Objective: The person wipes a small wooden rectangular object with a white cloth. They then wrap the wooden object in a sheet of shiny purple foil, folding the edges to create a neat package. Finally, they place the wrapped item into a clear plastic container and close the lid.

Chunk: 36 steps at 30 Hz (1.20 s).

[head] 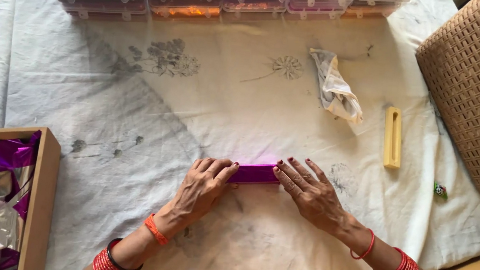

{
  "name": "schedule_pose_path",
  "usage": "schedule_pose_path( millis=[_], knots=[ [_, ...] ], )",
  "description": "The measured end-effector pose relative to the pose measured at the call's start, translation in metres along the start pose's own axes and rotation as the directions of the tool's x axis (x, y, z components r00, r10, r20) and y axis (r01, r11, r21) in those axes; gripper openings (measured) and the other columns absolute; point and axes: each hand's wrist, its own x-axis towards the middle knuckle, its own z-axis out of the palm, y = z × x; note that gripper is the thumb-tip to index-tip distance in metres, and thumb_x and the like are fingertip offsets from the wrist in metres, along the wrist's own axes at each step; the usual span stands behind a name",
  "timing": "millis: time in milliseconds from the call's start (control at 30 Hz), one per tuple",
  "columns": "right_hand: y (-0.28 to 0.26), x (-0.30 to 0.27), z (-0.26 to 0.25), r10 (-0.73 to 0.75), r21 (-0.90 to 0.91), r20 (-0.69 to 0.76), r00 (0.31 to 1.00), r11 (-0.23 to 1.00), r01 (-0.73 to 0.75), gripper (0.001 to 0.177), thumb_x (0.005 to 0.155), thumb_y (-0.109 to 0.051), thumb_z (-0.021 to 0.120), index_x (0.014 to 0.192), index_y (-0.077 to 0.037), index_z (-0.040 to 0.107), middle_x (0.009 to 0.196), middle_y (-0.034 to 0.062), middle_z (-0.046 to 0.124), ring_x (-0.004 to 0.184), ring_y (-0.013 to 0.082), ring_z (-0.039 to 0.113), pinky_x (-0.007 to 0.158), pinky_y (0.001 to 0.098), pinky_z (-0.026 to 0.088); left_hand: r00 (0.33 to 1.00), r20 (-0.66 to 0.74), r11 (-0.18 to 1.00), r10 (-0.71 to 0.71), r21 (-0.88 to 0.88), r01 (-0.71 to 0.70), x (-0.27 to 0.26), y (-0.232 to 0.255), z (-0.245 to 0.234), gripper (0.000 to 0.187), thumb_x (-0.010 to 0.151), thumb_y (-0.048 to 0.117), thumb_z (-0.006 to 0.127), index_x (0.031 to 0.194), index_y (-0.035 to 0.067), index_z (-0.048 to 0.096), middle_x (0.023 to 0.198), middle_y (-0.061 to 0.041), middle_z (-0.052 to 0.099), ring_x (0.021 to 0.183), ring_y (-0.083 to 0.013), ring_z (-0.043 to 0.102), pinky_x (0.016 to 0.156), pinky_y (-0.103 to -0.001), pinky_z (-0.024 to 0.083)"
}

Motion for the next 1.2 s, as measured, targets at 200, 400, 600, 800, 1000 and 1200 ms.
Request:
schedule_pose_path(
  millis=[200,400,600,800,1000,1200],
  knots=[
    [0.006,0.014,-0.01,-0.048,0.223,-0.229,0.972,0.97,0.1,0.038,0.095,-0.015,0.066,0.133,-0.01,0.065,0.146,0.0089,0.057,0.135,0.0296,0.053,0.116,0.0479,0.04,1.0,-0.003,1.0,0.009,-0.009,-0.009,0.002,0.002,-0.003,0.038,0.089,0.023,0.073,0.121,0.003,0.068,0.119,-0.012,0.07,0.104,-0.0305,0.065,0.089,-0.044,0.052],
    [0.037,0.01,0.006,-0.371,0.213,-0.117,0.921,0.897,0.388,0.036,0.091,-0.012,0.068,0.127,-0.01,0.07,0.14,0.0068,0.063,0.129,0.0246,0.062,0.111,0.0424,0.049,1.0,0.007,1.0,0.021,-0.001,-0.021,0.005,0.003,-0.005,0.037,0.089,0.023,0.073,0.119,0.003,0.068,0.118,-0.012,0.07,0.103,-0.0311,0.065,0.088,-0.043,0.052],
    [0.075,0.017,0.033,-0.548,0.079,-0.16,0.821,0.822,0.564,0.02,0.095,-0.017,0.071,0.109,-0.003,0.069,0.124,0.011,0.066,0.124,0.0273,0.063,0.107,0.0384,0.055,1.0,0.026,0.999,-0.006,-0.045,0.007,0.006,-0.001,-0.002,0.037,0.089,0.027,0.074,0.118,0.004,0.069,0.117,-0.011,0.071,0.102,-0.0301,0.065,0.087,-0.043,0.052],
    [0.093,0.011,0.009,-0.438,-0.156,-0.185,0.88,0.897,0.413,0.026,0.088,-0.01,0.075,0.113,-0.006,0.069,0.122,0.007,0.066,0.126,0.0221,0.064,0.107,0.037,0.054,0.999,0.035,0.994,-0.021,-0.105,0.025,0.011,-0.003,-0.004,0.038,0.089,0.028,0.075,0.117,0.004,0.07,0.116,-0.011,0.071,0.102,-0.0313,0.065,0.087,-0.044,0.052],
    [0.024,0.043,-0.023,-0.245,0.27,-0.256,0.935,0.911,0.313,0.053,0.099,-0.033,0.066,0.14,-0.001,0.055,0.14,0.0152,0.06,0.13,0.0302,0.059,0.113,0.047,0.045,0.997,0.06,0.992,-0.05,-0.111,0.057,0.012,-0.001,-0.007,0.038,0.088,0.027,0.076,0.117,0.004,0.07,0.117,-0.011,0.071,0.103,-0.0311,0.065,0.09,-0.044,0.052],
    [0.04,0.047,0.014,-0.245,0.465,0.036,0.969,0.862,0.201,0.066,0.097,-0.042,0.063,0.148,-0.003,0.049,0.144,0.012,0.06,0.13,0.0293,0.061,0.114,0.045,0.045,0.997,0.069,0.995,-0.029,-0.093,0.036,0.012,0.0,-0.011,0.038,0.088,0.026,0.075,0.118,0.004,0.069,0.117,-0.012,0.071,0.104,-0.031,0.065,0.09,-0.043,0.052]
  ],
)
